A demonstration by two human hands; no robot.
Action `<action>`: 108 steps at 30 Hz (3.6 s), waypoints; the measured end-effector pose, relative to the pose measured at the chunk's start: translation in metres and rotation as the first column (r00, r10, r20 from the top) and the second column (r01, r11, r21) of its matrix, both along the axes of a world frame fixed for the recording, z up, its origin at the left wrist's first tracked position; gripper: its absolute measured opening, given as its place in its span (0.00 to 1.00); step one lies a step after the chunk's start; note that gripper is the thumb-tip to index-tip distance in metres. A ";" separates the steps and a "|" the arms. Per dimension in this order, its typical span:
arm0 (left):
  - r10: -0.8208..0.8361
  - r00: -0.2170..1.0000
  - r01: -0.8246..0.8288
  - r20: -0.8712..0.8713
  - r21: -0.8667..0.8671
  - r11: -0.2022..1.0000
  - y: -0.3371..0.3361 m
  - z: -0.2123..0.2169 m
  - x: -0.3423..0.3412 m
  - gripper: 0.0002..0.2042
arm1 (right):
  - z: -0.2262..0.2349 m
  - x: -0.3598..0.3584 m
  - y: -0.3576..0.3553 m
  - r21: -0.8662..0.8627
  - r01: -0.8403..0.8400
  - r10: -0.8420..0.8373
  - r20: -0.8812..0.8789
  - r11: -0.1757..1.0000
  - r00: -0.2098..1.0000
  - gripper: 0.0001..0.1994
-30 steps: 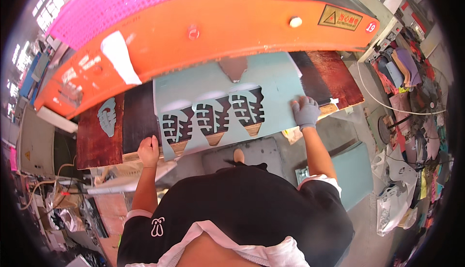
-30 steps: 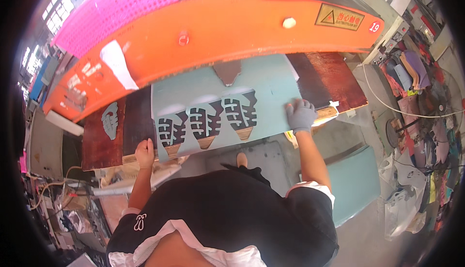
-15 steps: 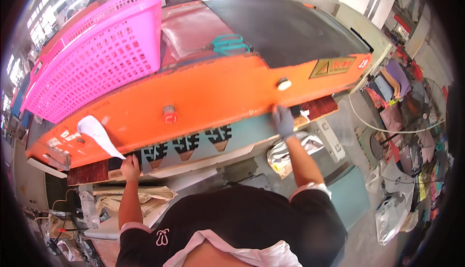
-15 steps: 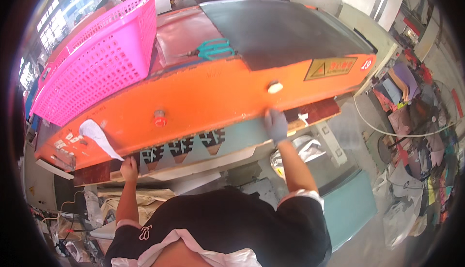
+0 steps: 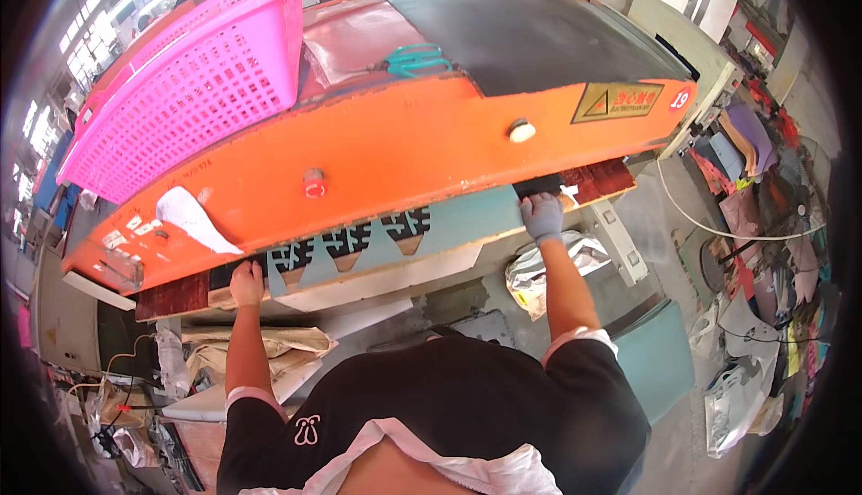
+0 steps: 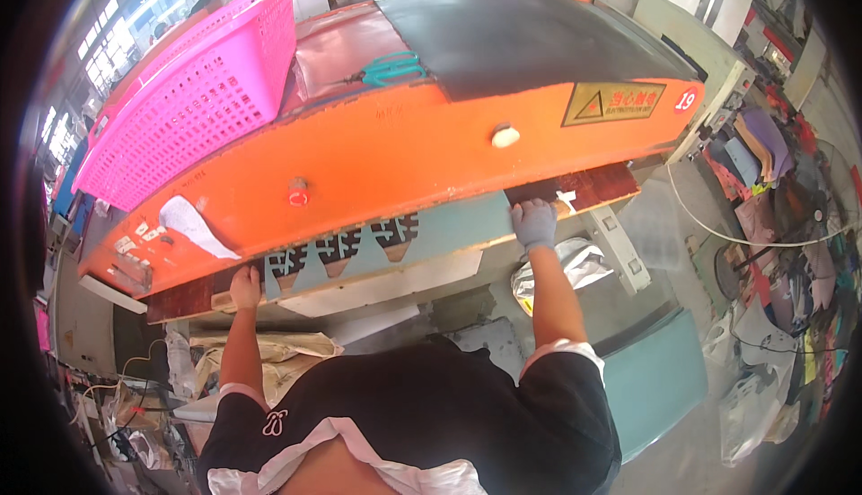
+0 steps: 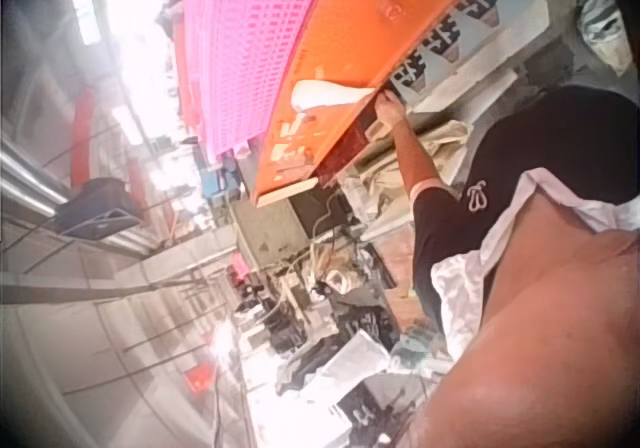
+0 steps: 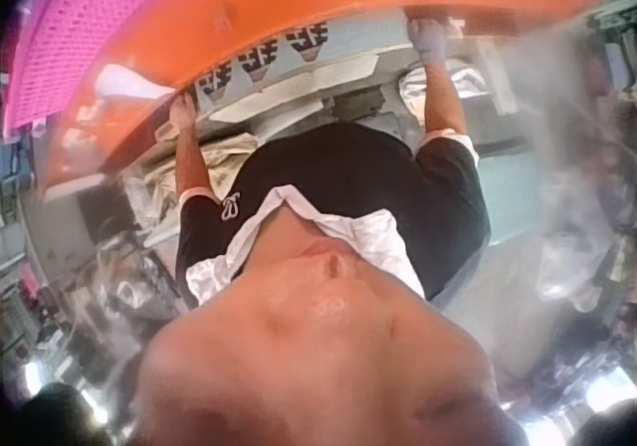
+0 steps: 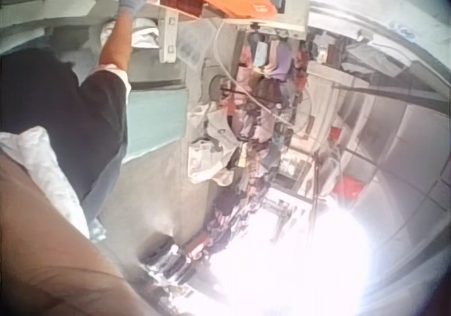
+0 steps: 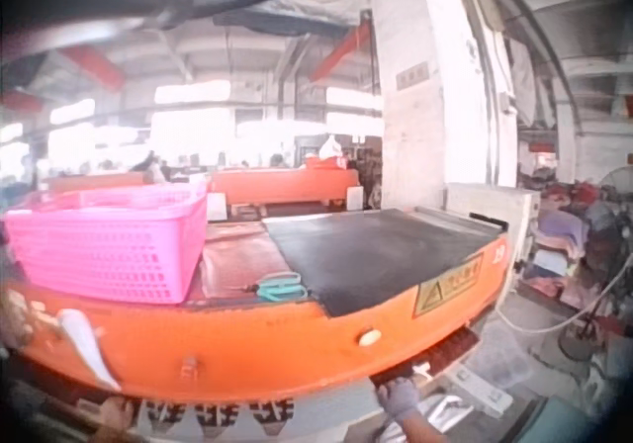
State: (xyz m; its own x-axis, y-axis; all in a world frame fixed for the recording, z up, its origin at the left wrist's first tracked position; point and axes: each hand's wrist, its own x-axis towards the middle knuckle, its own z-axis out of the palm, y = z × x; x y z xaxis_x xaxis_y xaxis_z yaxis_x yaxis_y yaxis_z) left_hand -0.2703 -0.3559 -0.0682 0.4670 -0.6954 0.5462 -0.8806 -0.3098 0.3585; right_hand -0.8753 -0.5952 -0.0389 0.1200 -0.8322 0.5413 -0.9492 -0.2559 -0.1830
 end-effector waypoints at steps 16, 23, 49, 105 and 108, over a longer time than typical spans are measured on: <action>0.015 1.000 -0.015 0.013 -0.001 1.000 0.139 -0.014 -0.080 0.14 | -0.022 -0.073 0.120 0.094 0.002 -0.024 0.234 0.996 0.972 0.20; -0.009 1.000 0.010 0.029 -0.019 1.000 0.244 -0.020 -0.129 0.14 | -0.001 -0.093 0.225 0.295 0.130 -0.186 0.171 0.947 0.968 0.20; -0.088 0.990 0.094 -0.110 0.046 0.995 0.425 -0.043 -0.203 0.14 | -0.016 0.034 0.308 0.251 -0.142 0.217 -0.304 0.958 0.928 0.29; -0.374 0.927 0.357 -0.004 0.308 0.882 0.164 -0.013 -0.325 0.21 | 0.037 -0.125 0.240 0.301 -0.083 -0.057 0.428 0.950 0.902 0.40; -0.368 0.930 0.347 -0.005 0.349 0.871 0.163 -0.014 -0.324 0.21 | 0.025 -0.174 0.257 0.384 0.223 -0.283 0.106 0.896 0.953 0.38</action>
State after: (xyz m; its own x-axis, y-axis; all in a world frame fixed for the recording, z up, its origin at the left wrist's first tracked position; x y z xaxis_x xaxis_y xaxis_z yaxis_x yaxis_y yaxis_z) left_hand -0.5940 -0.1929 -0.0821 0.1253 -0.9556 0.2668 -0.9707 -0.0624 0.2321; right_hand -1.0493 -0.3380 -0.0143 -0.1815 -0.9649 0.1896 -0.9246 0.1018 -0.3670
